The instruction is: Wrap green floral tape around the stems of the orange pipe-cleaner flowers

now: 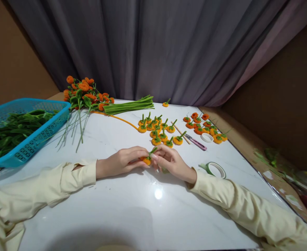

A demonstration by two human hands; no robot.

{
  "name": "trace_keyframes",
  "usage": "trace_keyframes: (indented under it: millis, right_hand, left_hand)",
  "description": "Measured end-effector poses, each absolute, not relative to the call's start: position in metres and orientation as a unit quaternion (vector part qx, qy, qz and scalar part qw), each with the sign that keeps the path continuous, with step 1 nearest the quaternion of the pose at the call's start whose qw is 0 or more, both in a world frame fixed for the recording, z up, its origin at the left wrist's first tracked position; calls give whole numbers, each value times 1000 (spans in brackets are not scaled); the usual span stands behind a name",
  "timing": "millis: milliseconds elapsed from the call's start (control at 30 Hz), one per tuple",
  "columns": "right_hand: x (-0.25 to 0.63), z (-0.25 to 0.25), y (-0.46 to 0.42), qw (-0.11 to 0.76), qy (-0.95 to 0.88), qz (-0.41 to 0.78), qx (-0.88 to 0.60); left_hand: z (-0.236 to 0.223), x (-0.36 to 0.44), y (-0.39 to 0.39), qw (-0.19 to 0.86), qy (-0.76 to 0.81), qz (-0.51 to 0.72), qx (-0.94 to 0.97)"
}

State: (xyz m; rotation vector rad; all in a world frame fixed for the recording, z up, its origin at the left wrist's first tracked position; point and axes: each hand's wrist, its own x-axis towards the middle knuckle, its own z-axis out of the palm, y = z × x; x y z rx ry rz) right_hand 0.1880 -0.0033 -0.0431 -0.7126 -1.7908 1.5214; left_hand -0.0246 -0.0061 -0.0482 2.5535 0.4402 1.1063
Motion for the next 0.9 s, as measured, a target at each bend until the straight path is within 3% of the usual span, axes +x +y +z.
trace_keyframes:
  millis: [900]
  right_hand:
    - [189,-39,-2,321,-724,533,-300]
  left_hand:
    - [-47,-25,-8,140,166,378,900]
